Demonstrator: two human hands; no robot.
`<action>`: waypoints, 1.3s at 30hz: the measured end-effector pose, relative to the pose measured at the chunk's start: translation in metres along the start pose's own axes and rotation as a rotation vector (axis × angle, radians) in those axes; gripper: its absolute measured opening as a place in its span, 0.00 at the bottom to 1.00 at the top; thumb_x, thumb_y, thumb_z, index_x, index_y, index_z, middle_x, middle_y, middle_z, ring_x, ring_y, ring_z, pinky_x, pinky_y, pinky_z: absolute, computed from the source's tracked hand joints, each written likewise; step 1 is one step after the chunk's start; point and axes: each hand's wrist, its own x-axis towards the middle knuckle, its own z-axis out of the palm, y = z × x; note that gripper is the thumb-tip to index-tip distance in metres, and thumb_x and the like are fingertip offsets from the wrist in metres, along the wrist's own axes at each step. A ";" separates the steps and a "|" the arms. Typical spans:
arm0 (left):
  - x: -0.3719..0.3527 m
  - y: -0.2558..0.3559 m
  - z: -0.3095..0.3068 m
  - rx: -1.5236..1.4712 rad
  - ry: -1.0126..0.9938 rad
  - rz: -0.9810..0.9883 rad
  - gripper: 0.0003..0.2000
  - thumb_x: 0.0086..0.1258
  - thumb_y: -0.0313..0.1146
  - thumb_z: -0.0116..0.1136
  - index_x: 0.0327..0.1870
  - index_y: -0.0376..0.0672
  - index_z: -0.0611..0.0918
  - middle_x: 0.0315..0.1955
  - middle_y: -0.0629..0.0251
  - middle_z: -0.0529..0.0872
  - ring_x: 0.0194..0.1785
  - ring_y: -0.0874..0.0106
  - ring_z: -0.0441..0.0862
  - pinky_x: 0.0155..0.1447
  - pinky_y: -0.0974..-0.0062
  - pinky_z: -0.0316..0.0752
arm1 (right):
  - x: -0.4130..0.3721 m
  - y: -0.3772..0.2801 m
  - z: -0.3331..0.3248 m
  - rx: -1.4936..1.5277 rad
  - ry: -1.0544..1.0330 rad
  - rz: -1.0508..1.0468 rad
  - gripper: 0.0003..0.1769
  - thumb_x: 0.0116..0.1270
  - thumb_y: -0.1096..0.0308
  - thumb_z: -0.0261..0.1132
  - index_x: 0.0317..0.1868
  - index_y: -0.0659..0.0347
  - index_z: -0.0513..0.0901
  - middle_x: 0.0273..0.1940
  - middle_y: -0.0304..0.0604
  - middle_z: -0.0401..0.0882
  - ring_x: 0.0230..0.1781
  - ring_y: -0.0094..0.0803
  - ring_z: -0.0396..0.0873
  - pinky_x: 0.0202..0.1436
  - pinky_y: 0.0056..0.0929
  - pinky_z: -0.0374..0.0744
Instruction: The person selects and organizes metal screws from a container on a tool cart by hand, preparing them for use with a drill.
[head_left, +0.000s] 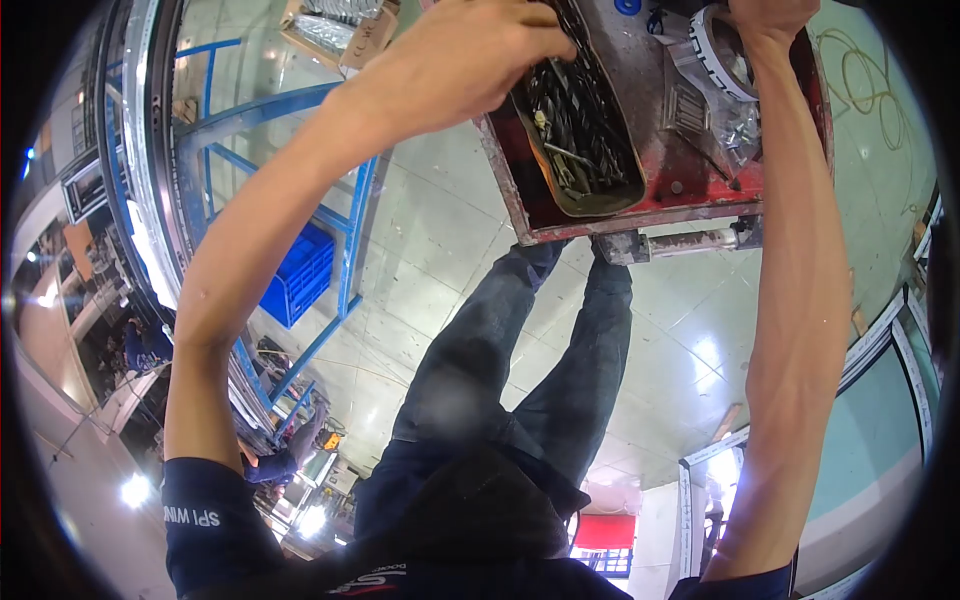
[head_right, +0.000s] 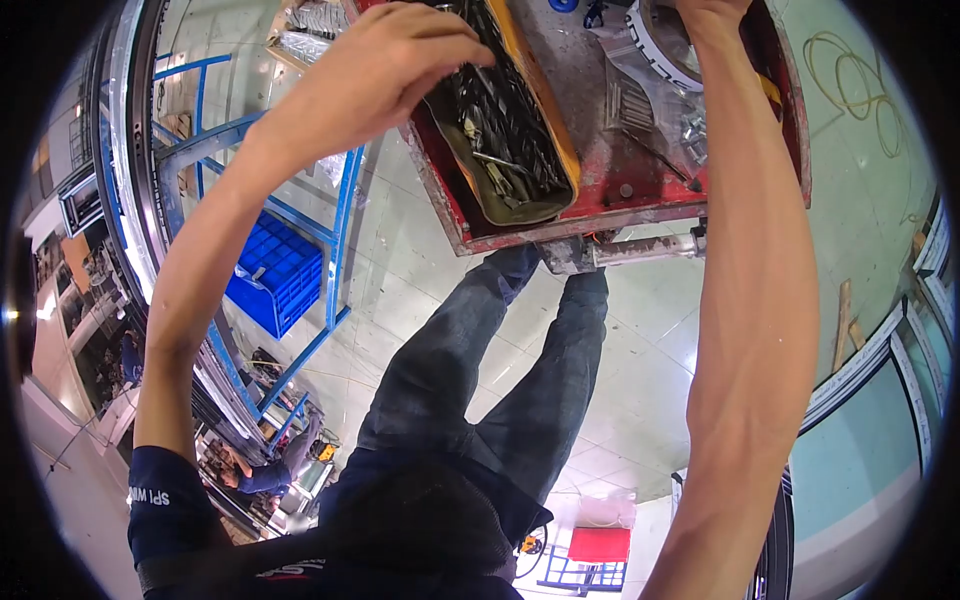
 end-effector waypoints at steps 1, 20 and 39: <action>-0.001 0.001 0.003 -0.034 0.014 0.006 0.14 0.66 0.22 0.63 0.52 0.40 0.86 0.50 0.58 0.85 0.56 0.57 0.82 0.65 0.62 0.70 | 0.000 -0.001 0.001 0.008 0.000 0.002 0.17 0.71 0.61 0.73 0.37 0.72 0.89 0.32 0.46 0.91 0.31 0.31 0.86 0.38 0.32 0.80; -0.025 0.064 0.044 -0.080 0.047 -0.137 0.26 0.73 0.54 0.62 0.58 0.40 0.84 0.60 0.58 0.85 0.72 0.58 0.75 0.83 0.47 0.54 | 0.005 0.003 -0.001 0.101 0.006 0.050 0.13 0.71 0.65 0.70 0.39 0.70 0.87 0.32 0.42 0.89 0.32 0.28 0.85 0.40 0.29 0.80; 0.025 0.028 0.045 0.148 0.187 -0.531 0.21 0.53 0.38 0.75 0.48 0.38 0.89 0.45 0.52 0.83 0.57 0.55 0.78 0.66 0.53 0.64 | 0.003 -0.001 -0.001 0.099 0.007 0.067 0.13 0.70 0.65 0.72 0.40 0.71 0.87 0.33 0.42 0.88 0.33 0.28 0.84 0.41 0.30 0.80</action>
